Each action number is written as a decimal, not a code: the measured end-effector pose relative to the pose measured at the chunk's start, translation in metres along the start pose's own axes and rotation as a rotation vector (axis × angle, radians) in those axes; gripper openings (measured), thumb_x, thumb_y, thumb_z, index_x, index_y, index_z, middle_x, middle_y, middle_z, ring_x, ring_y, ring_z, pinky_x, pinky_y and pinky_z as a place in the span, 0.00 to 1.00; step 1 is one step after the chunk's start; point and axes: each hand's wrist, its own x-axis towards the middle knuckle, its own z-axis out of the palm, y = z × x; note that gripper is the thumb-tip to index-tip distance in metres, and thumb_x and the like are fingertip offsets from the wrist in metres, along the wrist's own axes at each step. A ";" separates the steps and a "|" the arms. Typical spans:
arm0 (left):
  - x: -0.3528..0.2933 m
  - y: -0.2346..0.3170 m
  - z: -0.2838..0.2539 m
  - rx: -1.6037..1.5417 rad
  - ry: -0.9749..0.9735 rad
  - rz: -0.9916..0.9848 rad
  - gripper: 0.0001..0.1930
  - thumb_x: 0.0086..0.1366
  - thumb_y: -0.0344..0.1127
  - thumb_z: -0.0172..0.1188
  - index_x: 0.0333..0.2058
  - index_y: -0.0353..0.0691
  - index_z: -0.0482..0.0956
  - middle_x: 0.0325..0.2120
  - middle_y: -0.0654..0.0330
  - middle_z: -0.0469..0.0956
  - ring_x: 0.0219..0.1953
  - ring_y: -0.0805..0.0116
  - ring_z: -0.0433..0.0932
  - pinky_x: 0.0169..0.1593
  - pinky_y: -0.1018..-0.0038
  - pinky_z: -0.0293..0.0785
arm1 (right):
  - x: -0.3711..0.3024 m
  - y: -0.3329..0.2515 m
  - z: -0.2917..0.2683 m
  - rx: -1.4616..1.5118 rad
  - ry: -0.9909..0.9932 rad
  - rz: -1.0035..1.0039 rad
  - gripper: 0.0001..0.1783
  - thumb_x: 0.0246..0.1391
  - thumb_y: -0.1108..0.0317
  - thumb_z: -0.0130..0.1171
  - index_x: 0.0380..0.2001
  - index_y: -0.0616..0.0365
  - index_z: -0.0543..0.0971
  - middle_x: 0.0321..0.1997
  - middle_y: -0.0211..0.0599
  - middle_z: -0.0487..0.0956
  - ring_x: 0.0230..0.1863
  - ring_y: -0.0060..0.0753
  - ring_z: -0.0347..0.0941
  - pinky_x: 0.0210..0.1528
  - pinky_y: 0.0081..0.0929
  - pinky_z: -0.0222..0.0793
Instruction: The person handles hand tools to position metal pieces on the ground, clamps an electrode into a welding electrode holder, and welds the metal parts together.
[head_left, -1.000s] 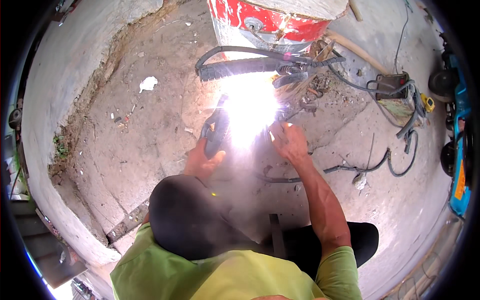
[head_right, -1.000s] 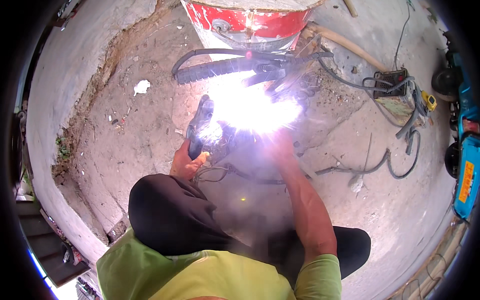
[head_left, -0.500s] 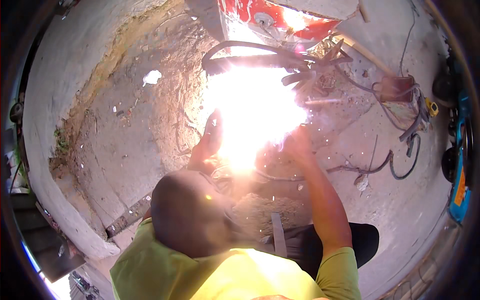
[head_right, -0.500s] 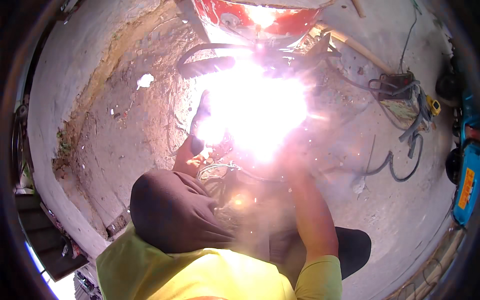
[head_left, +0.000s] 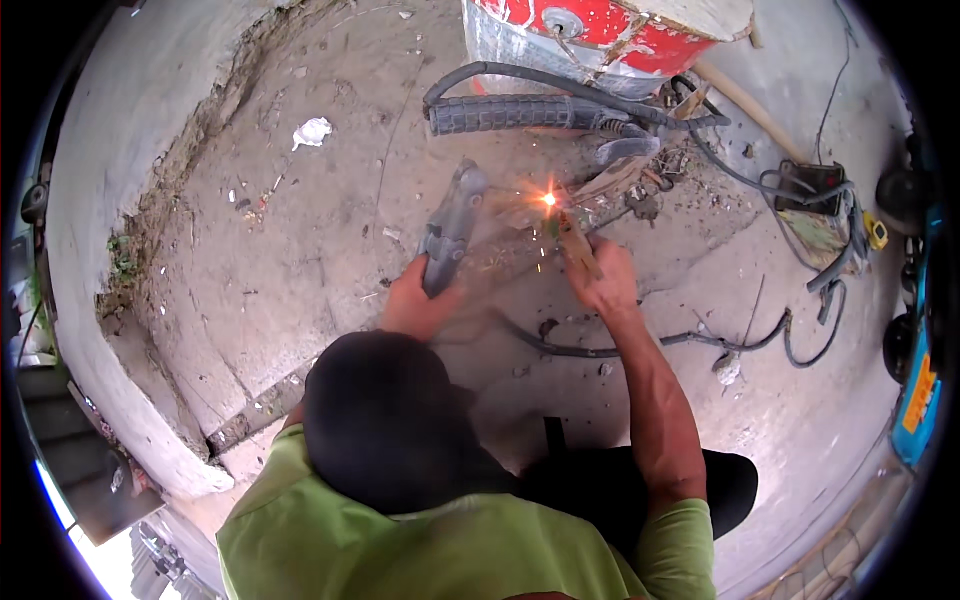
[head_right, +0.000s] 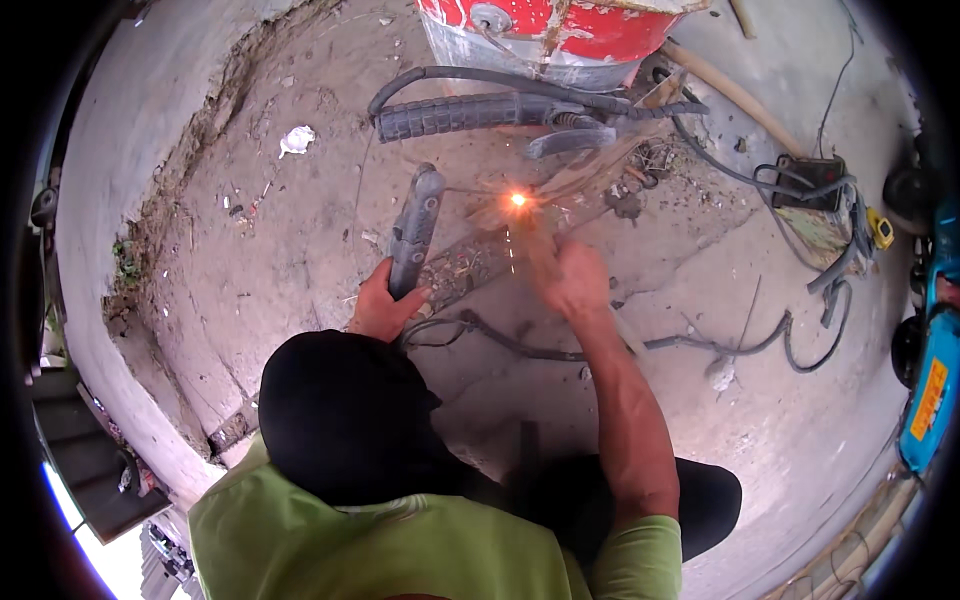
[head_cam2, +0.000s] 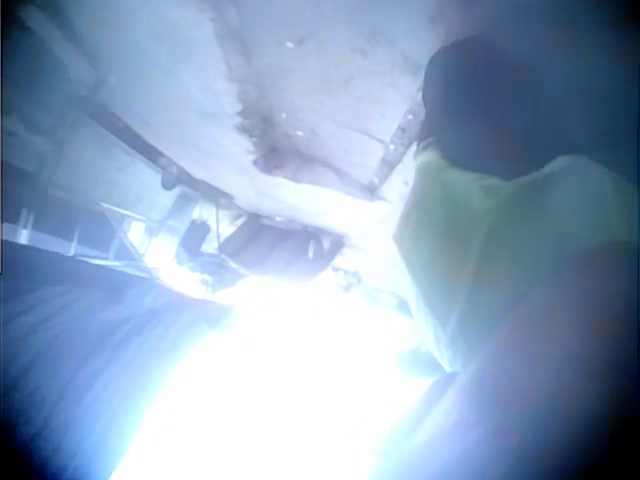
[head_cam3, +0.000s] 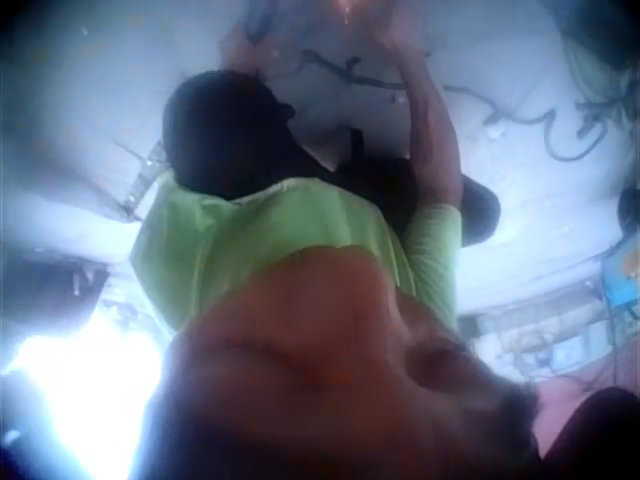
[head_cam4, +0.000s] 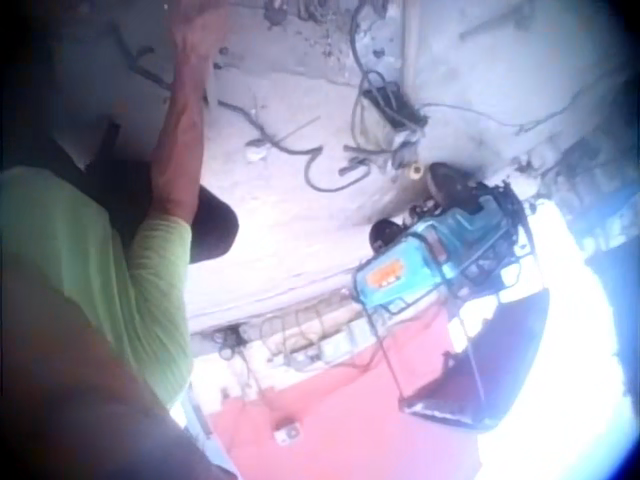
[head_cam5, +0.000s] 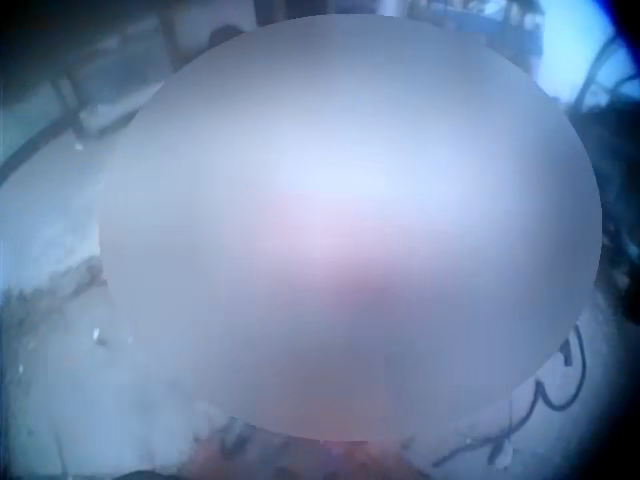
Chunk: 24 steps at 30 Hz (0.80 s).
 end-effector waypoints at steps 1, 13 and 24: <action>0.000 0.001 0.000 0.017 -0.004 -0.013 0.39 0.57 0.48 0.76 0.64 0.33 0.75 0.46 0.41 0.86 0.50 0.48 0.86 0.55 0.59 0.79 | 0.000 0.002 0.001 -0.019 -0.003 -0.031 0.27 0.64 0.44 0.57 0.34 0.60 0.83 0.35 0.64 0.84 0.41 0.72 0.81 0.45 0.62 0.77; -0.001 0.004 0.004 0.021 0.038 0.092 0.22 0.63 0.34 0.75 0.51 0.33 0.77 0.28 0.60 0.80 0.27 0.73 0.78 0.33 0.70 0.76 | 0.000 -0.005 -0.003 0.021 0.012 0.027 0.20 0.59 0.52 0.66 0.34 0.62 0.84 0.34 0.64 0.84 0.42 0.71 0.81 0.43 0.55 0.78; 0.001 0.002 0.003 0.051 0.023 0.130 0.25 0.63 0.36 0.73 0.55 0.33 0.75 0.35 0.53 0.82 0.34 0.64 0.81 0.39 0.67 0.78 | -0.004 0.041 0.025 -0.019 0.201 -0.314 0.19 0.59 0.52 0.65 0.36 0.60 0.84 0.37 0.60 0.85 0.43 0.69 0.82 0.43 0.55 0.78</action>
